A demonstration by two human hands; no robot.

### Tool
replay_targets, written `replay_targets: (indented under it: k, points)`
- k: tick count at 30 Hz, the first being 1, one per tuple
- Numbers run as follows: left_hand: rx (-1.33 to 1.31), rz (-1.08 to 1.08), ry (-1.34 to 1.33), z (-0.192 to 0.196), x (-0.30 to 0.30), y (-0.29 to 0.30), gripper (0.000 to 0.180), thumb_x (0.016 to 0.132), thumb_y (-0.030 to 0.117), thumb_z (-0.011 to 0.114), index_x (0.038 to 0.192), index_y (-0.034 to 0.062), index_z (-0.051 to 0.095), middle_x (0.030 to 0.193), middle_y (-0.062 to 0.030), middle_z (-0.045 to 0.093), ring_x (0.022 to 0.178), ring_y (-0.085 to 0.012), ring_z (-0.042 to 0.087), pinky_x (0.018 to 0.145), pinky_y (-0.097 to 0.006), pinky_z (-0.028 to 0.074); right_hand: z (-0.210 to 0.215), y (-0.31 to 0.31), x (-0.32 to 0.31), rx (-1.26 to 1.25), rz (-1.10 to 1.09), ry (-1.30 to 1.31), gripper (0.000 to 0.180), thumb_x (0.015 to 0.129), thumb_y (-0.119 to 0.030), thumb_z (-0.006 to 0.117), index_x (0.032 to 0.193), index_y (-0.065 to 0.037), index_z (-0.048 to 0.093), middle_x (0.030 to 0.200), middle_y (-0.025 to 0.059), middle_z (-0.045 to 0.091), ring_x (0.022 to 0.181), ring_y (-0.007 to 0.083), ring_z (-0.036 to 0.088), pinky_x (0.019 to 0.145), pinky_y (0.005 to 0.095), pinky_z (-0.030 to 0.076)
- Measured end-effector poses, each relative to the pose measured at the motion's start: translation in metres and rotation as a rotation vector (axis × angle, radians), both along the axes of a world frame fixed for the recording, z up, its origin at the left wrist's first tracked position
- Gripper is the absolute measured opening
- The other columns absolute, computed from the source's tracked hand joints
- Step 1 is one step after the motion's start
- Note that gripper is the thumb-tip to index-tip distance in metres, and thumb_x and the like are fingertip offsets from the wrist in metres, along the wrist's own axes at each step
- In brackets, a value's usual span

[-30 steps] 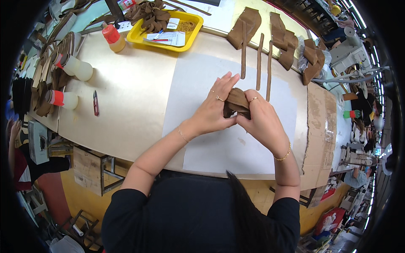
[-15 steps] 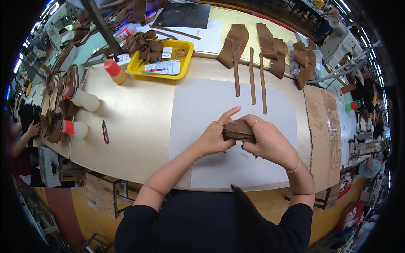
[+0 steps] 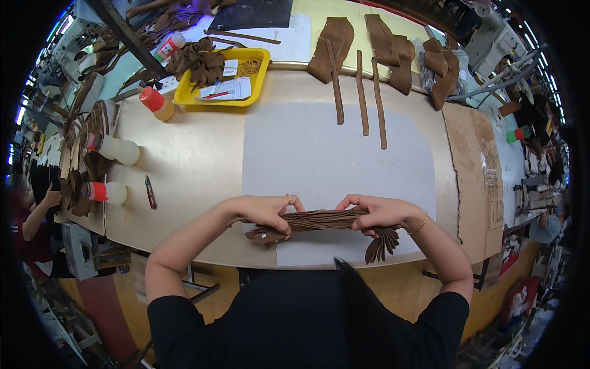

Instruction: The person applies glue to the edges of brown leather pieces using a red glue bottle, then sets them aside. They later pick up a bundle of thin leather strips, separate them, and arrange them in parallel rows on the table.

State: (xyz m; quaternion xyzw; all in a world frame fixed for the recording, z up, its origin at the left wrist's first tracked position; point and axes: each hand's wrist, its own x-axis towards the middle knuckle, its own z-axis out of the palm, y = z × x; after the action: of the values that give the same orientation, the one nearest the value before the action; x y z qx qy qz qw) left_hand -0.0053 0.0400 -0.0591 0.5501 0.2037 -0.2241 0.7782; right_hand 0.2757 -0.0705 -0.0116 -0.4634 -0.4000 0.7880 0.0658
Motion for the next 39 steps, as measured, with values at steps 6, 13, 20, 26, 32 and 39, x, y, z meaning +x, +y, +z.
replay_targets:
  k: [6,13,20,26,32,39]
  points:
    - [-0.195,0.015,0.164,-0.028,-0.002,0.033,0.043,0.087,0.006,0.064,0.121,0.0020,0.038,0.091,-0.0170,0.068,0.066,-0.0181,0.068,0.058,-0.031,0.058,-0.055,0.010,0.012,-0.262,-0.225,0.125,0.035,0.095,-0.021,0.058,0.125,-0.009,0.045,0.082,0.0047,0.058,0.055,0.0058,0.054,0.047,0.0216,0.049]
    - [-0.186,0.002,0.186,-0.027,0.009,0.066,0.033,0.088,0.009,0.063,0.115,0.0000,0.048,0.089,-0.0123,0.066,0.060,-0.0169,0.066,0.056,-0.029,0.058,-0.063,0.026,0.041,-0.230,-0.288,0.111,0.038,0.101,-0.028,0.045,0.134,-0.009,0.043,0.083,0.0060,0.060,0.054,0.0067,0.055,0.045,0.0204,0.050]
    - [-0.076,0.001,0.260,-0.014,0.037,0.093,0.032,0.089,0.009,0.061,0.117,-0.0023,0.052,0.083,-0.0083,0.063,0.062,-0.0173,0.068,0.057,-0.029,0.059,-0.061,0.031,0.067,-0.219,-0.481,0.147,0.061,0.101,-0.055,0.030,0.136,-0.008,0.046,0.089,0.0132,0.066,0.060,0.0141,0.064,0.053,0.0260,0.058]
    - [-0.048,0.007,0.224,-0.014,0.044,0.107,0.037,0.089,0.005,0.061,0.119,-0.0049,0.041,0.090,-0.0144,0.061,0.069,-0.0225,0.070,0.061,-0.032,0.061,-0.054,0.018,0.125,-0.139,-0.686,-0.057,0.060,0.099,-0.054,0.038,0.132,-0.005,0.048,0.086,0.0175,0.065,0.053,0.0163,0.063,0.052,0.0275,0.059]
    - [-0.001,-0.002,0.197,-0.016,0.043,0.108,0.033,0.088,0.007,0.061,0.113,-0.0039,0.043,0.090,-0.0152,0.061,0.069,-0.0225,0.070,0.060,-0.032,0.061,-0.049,0.008,0.105,0.883,-0.727,-1.155,0.036,0.089,-0.028,0.069,0.114,-0.003,0.061,0.074,0.0019,0.056,0.060,0.0101,0.057,0.054,0.0252,0.049]
    - [-0.002,0.026,0.178,-0.020,0.037,0.105,0.034,0.089,0.007,0.061,0.116,-0.0026,0.043,0.090,-0.0116,0.063,0.070,-0.0206,0.070,0.058,-0.029,0.060,-0.066,0.024,-0.029,1.392,-0.037,-0.890,0.072,0.074,-0.042,0.077,0.136,-0.019,0.050,0.139,0.0120,0.045,0.129,0.0326,0.042,0.108,0.0501,0.032]
